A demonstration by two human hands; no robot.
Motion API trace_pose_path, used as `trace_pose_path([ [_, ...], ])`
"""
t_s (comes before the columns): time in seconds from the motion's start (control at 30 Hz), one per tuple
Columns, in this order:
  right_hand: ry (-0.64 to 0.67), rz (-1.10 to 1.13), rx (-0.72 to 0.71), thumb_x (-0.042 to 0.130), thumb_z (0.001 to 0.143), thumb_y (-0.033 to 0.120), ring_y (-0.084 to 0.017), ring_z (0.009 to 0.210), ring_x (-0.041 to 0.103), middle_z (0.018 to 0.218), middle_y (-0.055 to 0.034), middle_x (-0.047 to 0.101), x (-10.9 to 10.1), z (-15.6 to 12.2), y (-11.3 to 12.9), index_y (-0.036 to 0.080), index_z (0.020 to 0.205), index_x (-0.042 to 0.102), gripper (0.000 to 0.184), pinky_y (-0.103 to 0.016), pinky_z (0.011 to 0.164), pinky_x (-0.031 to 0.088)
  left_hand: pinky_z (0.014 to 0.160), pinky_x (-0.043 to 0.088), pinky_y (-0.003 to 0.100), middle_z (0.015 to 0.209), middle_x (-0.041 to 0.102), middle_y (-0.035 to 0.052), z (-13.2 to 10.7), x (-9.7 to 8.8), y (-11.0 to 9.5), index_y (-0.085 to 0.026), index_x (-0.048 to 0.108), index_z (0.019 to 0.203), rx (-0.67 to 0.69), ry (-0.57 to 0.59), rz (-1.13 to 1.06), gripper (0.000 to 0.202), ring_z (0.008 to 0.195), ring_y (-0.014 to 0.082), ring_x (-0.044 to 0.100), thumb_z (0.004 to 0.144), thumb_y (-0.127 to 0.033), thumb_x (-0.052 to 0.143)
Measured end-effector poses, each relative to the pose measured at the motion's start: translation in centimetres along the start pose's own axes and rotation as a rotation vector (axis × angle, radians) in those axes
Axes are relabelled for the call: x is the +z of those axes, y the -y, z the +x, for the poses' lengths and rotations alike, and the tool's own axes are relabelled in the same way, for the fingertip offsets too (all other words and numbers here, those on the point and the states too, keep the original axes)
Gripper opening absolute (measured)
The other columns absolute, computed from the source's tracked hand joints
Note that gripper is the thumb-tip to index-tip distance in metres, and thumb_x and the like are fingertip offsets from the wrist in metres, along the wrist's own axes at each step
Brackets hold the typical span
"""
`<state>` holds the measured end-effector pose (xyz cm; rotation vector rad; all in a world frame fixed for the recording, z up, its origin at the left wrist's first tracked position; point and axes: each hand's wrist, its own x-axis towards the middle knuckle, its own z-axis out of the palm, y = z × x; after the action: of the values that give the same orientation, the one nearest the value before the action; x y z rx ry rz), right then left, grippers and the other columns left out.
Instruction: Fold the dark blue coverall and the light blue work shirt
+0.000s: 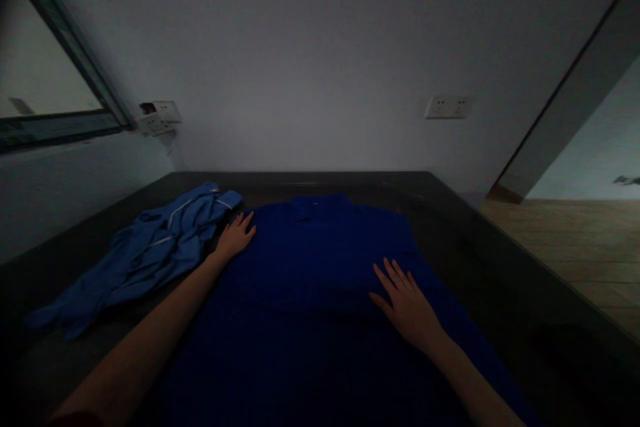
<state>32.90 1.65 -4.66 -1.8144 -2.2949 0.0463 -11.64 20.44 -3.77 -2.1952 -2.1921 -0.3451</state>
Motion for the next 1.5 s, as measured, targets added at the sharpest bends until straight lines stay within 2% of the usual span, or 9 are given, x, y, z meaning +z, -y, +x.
trace_pose_path([
  [0.07, 0.030, 0.022, 0.011, 0.028, 0.088, 0.068, -0.028, 0.142, 0.020, 0.152, -0.0109, 0.029, -0.7, 0.2, 0.1, 0.022, 0.145, 0.036, 0.073, -0.052, 0.112, 0.023, 0.111, 0.023, 0.054, 0.150, 0.035, 0.0153, -0.5, -0.8, -0.4, -0.019, 0.036, 0.144, 0.023, -0.101, -0.004, 0.053, 0.138, 0.0284, 0.032, 0.095, -0.039, 0.032],
  [0.17, 0.032, 0.023, 0.037, 0.028, 0.087, 0.070, -0.032, 0.140, 0.026, 0.148, -0.0153, 0.038, -2.3, 1.0, 0.7, 0.016, 0.138, 0.049, 0.076, -0.051, 0.111, 0.026, 0.114, 0.015, 0.052, 0.143, 0.045, 0.0114, -1.4, -1.9, -1.5, -0.021, 0.047, 0.135, 0.138, -0.204, 0.018, 0.045, 0.133, 0.0242, 0.039, 0.094, -0.032, 0.033],
  [0.23, -0.022, 0.016, 0.044, 0.026, 0.089, 0.067, -0.032, 0.139, 0.029, 0.145, -0.0159, 0.042, -3.3, 1.9, 1.4, 0.015, 0.134, 0.053, 0.074, -0.050, 0.111, 0.026, 0.114, 0.015, 0.054, 0.141, 0.048, 0.0095, -2.0, -2.2, -2.3, -0.024, 0.052, 0.131, 0.177, -0.161, 0.002, 0.042, 0.133, 0.0240, 0.039, 0.094, -0.032, 0.034],
  [0.3, -0.046, 0.010, 0.047, 0.025, 0.090, 0.066, -0.032, 0.140, 0.025, 0.147, -0.0132, 0.039, -3.8, 2.7, 2.2, 0.018, 0.137, 0.050, 0.072, -0.053, 0.112, 0.024, 0.111, 0.018, 0.059, 0.144, 0.045, 0.0088, -2.6, -2.1, -3.1, -0.027, 0.050, 0.133, 0.156, -0.037, -0.044, 0.043, 0.136, 0.0275, 0.034, 0.094, -0.037, 0.033],
  [0.4, 0.038, -0.001, 0.060, 0.023, 0.088, 0.071, -0.037, 0.142, 0.014, 0.154, -0.0074, 0.027, -3.2, 3.6, 3.0, 0.027, 0.144, 0.039, 0.073, -0.063, 0.109, 0.018, 0.108, 0.016, 0.064, 0.151, 0.035, 0.0069, -3.5, -1.2, -3.9, -0.031, 0.040, 0.141, 0.127, 0.099, -0.067, 0.050, 0.141, 0.0321, 0.024, 0.095, -0.046, 0.030],
  [0.47, 0.097, -0.010, 0.062, 0.021, 0.087, 0.073, -0.038, 0.142, 0.011, 0.156, -0.0048, 0.022, -2.4, 3.8, 3.2, 0.031, 0.146, 0.032, 0.074, -0.065, 0.108, 0.015, 0.109, 0.014, 0.063, 0.153, 0.031, 0.0054, -3.9, -0.7, -4.0, -0.032, 0.035, 0.144, 0.133, 0.101, -0.045, 0.052, 0.142, 0.0321, 0.020, 0.095, -0.047, 0.028],
  [0.57, 0.118, -0.028, 0.069, 0.020, 0.086, 0.073, -0.038, 0.142, 0.011, 0.156, -0.0036, 0.021, -1.4, 3.9, 3.1, 0.033, 0.148, 0.027, 0.074, -0.064, 0.110, 0.014, 0.110, 0.015, 0.062, 0.153, 0.029, 0.0045, -3.8, -0.3, -3.9, -0.033, 0.032, 0.145, 0.141, 0.099, -0.015, 0.052, 0.142, 0.0312, 0.019, 0.095, -0.047, 0.028],
  [1.0, 0.169, -0.063, 0.113, 0.017, 0.086, 0.074, -0.035, 0.143, 0.008, 0.157, -0.0022, 0.016, -1.4, 5.9, 3.1, 0.033, 0.149, 0.024, 0.075, -0.059, 0.112, 0.013, 0.111, 0.016, 0.060, 0.156, 0.023, 0.0010, -1.0, 0.3, -3.6, -0.036, 0.022, 0.148, 0.136, 0.165, 0.064, 0.056, 0.143, 0.0292, 0.016, 0.094, -0.051, 0.021],
  [1.5, 0.153, -0.027, 0.119, 0.012, 0.083, 0.077, -0.034, 0.144, 0.005, 0.158, -0.0004, 0.015, 0.1, 12.0, 1.9, 0.034, 0.149, 0.022, 0.080, -0.059, 0.112, 0.008, 0.110, 0.017, 0.060, 0.155, 0.023, 0.0016, 5.5, 1.8, -2.7, -0.036, 0.024, 0.147, 0.148, 0.135, 0.053, 0.055, 0.143, 0.0294, 0.018, 0.094, -0.050, 0.024],
])
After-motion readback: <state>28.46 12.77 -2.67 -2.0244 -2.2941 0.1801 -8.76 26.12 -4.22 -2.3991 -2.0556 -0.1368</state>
